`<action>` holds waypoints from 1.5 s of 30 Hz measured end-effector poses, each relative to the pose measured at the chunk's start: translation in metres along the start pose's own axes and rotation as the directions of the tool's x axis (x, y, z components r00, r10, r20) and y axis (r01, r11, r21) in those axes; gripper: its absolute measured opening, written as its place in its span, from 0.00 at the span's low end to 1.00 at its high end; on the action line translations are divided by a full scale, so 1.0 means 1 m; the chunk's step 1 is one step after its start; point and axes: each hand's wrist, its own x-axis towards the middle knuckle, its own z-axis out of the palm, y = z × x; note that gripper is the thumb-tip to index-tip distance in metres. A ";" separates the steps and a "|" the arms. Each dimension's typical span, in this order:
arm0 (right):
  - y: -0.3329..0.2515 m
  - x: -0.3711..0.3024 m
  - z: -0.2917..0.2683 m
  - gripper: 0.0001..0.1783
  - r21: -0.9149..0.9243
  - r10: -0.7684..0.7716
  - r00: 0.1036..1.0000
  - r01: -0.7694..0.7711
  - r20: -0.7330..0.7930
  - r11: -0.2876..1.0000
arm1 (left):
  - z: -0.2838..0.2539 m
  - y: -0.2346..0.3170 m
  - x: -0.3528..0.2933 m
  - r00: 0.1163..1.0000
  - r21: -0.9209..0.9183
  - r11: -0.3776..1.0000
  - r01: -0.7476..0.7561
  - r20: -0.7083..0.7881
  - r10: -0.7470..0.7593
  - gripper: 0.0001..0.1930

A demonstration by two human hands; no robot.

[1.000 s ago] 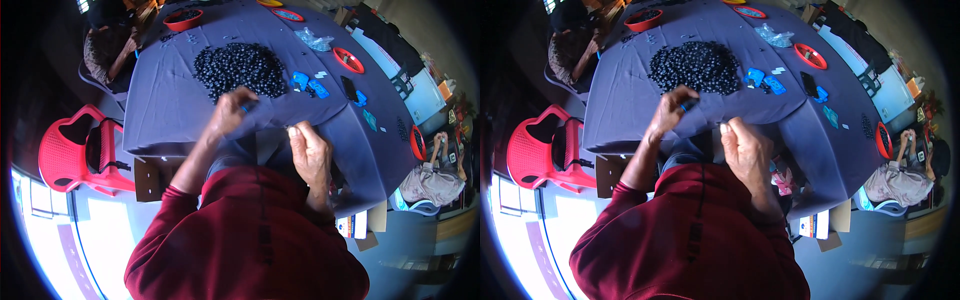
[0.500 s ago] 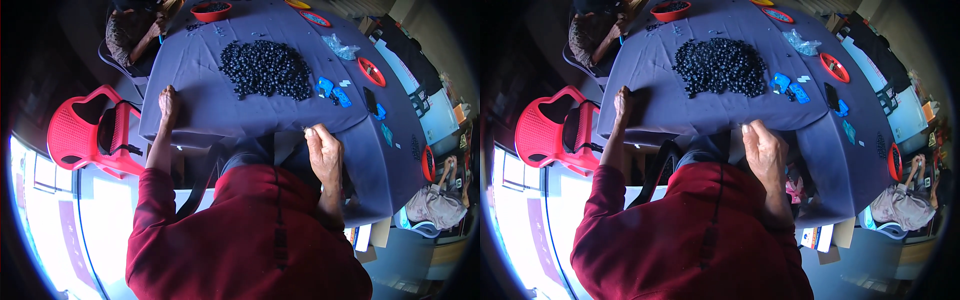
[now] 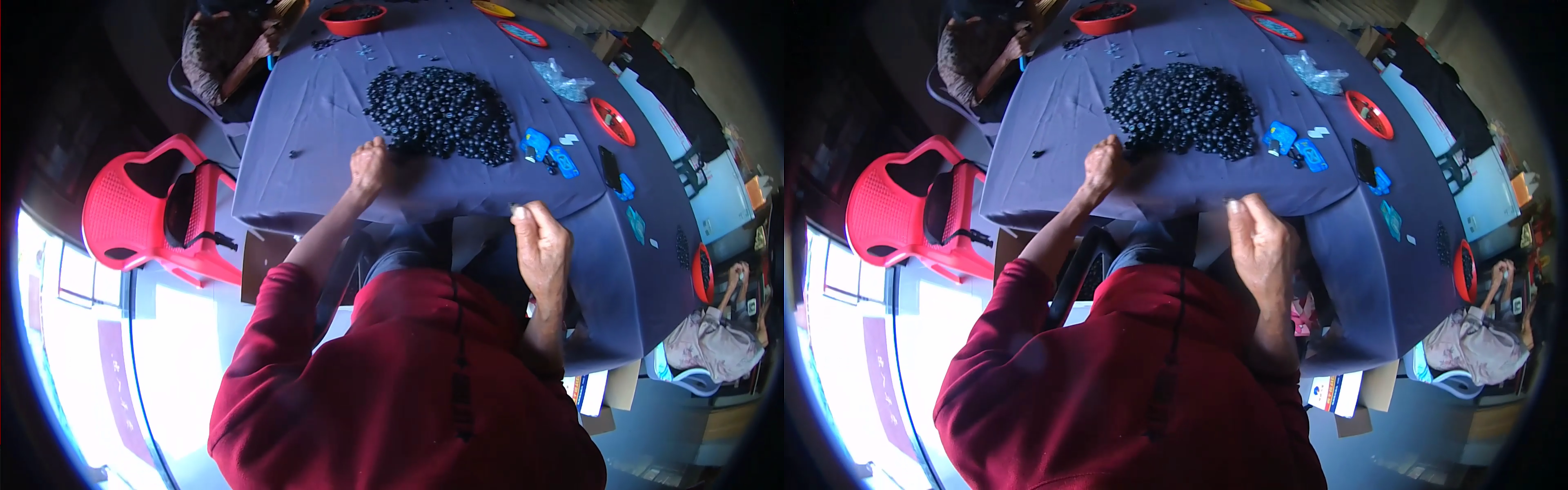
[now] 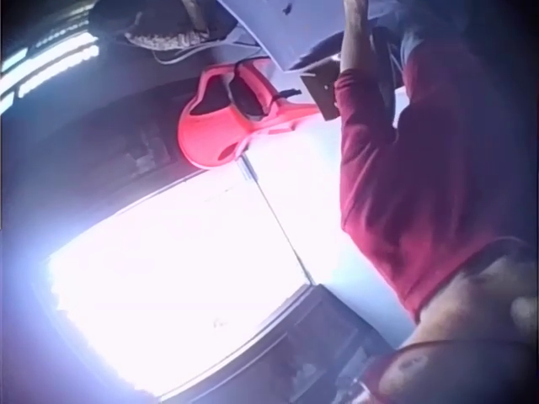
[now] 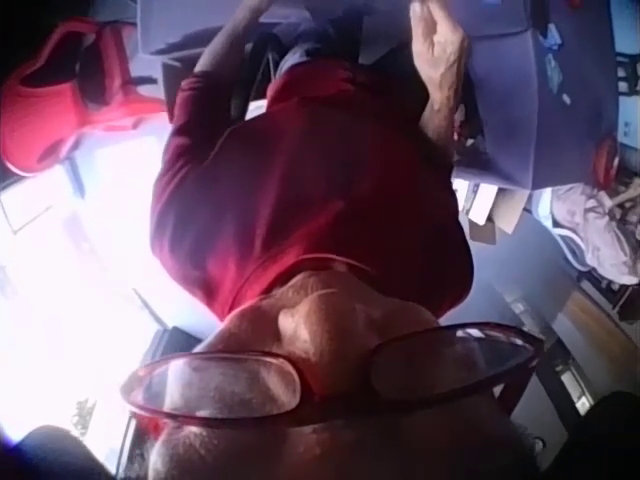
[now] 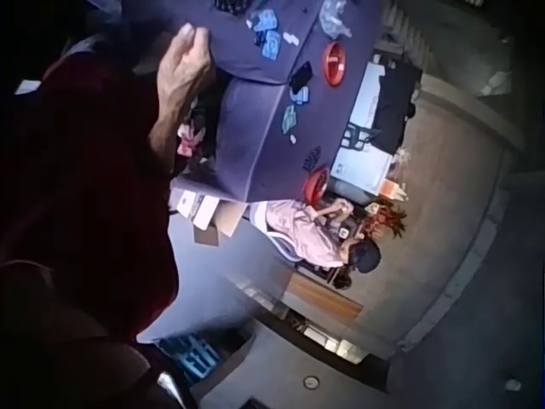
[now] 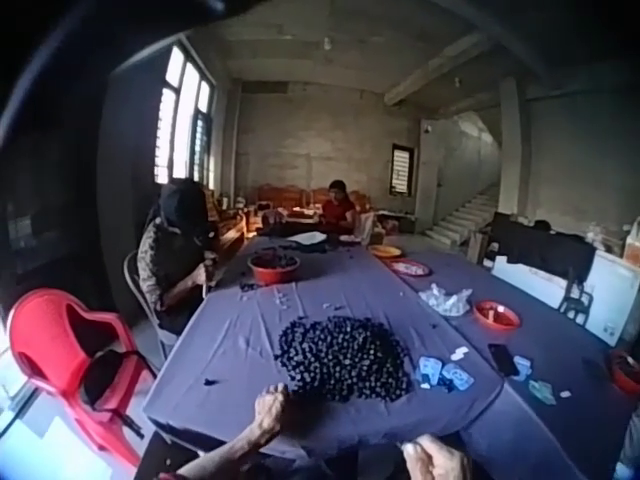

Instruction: The person assembles small black plastic components by hand at a workstation.

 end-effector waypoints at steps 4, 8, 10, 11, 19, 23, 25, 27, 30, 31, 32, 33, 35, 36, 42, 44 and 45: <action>0.002 0.002 -0.003 0.12 0.038 -0.015 0.998 0.018 -0.061 0.999 | 0.014 0.011 0.002 0.996 -0.017 0.996 -0.082 -0.031 0.082 0.09; 0.003 0.003 0.000 0.11 0.056 0.040 0.997 -0.044 0.073 0.997 | 0.005 0.008 -0.006 0.989 -0.138 0.987 -0.081 -0.132 0.063 0.09; 0.008 0.004 0.004 0.12 0.065 0.010 1.000 -0.012 0.026 0.998 | -0.015 0.012 -0.010 0.997 -0.611 0.789 0.053 0.079 -0.006 0.09; 0.007 0.004 0.005 0.13 0.081 -0.024 1.000 0.025 -0.012 0.996 | -0.026 0.006 -0.013 0.981 -0.849 0.521 0.082 0.161 0.107 0.09; -0.008 0.001 0.004 0.11 0.292 -0.021 0.997 -0.002 0.077 0.956 | -0.127 0.086 -0.034 0.763 -0.648 -0.469 0.600 0.287 0.579 0.13; -0.008 0.000 -0.010 0.12 0.205 0.003 0.995 -0.022 0.095 0.978 | -0.134 0.114 -0.039 0.735 -0.606 -0.503 0.617 0.214 0.643 0.16; -0.007 -0.001 -0.013 0.13 0.163 -0.015 0.994 -0.002 0.104 0.987 | -0.133 0.121 -0.042 0.718 -0.609 -0.474 0.636 0.242 0.652 0.18; -0.007 -0.001 -0.015 0.12 0.132 -0.027 0.992 0.011 0.125 0.991 | -0.129 0.122 -0.044 0.683 -0.589 -0.462 0.663 0.225 0.695 0.19; -0.005 -0.002 -0.014 0.12 0.123 -0.040 0.993 0.027 0.108 0.992 | -0.126 0.126 -0.044 0.663 -0.559 -0.481 0.676 0.175 0.728 0.22; -0.006 -0.003 -0.015 0.11 0.104 -0.052 0.993 0.042 0.104 0.994 | -0.126 0.128 -0.044 0.665 -0.552 -0.501 0.666 0.135 0.735 0.23; -0.006 -0.003 -0.015 0.11 0.099 -0.048 0.994 0.037 0.101 0.994 | -0.126 0.131 -0.045 0.661 -0.548 -0.500 0.670 0.134 0.738 0.23; -0.006 -0.003 -0.016 0.11 0.130 -0.052 0.995 0.041 0.083 0.991 | -0.128 0.135 -0.047 0.670 -0.541 -0.504 0.674 0.160 0.725 0.23; -0.006 -0.004 -0.017 0.10 0.159 -0.052 0.997 0.042 0.062 0.986 | -0.128 0.139 -0.051 0.675 -0.531 -0.504 0.681 0.186 0.714 0.24; -0.006 -0.004 -0.016 0.10 0.139 -0.064 0.997 0.057 0.044 0.989 | -0.128 0.140 -0.053 0.679 -0.551 -0.473 0.687 0.257 0.687 0.24; -0.008 -0.004 -0.019 0.08 0.050 -0.092 0.996 0.092 0.012 0.995 | -0.122 0.132 -0.055 0.660 -0.568 -0.426 0.704 0.302 0.688 0.22; -0.009 -0.004 -0.019 0.08 0.049 -0.085 0.996 0.084 0.014 0.995 | -0.121 0.132 -0.055 0.660 -0.579 -0.415 0.702 0.309 0.685 0.21; -0.009 -0.004 -0.019 0.08 0.053 -0.085 0.996 0.084 0.018 0.995 | -0.121 0.132 -0.055 0.661 -0.597 -0.404 0.693 0.302 0.687 0.21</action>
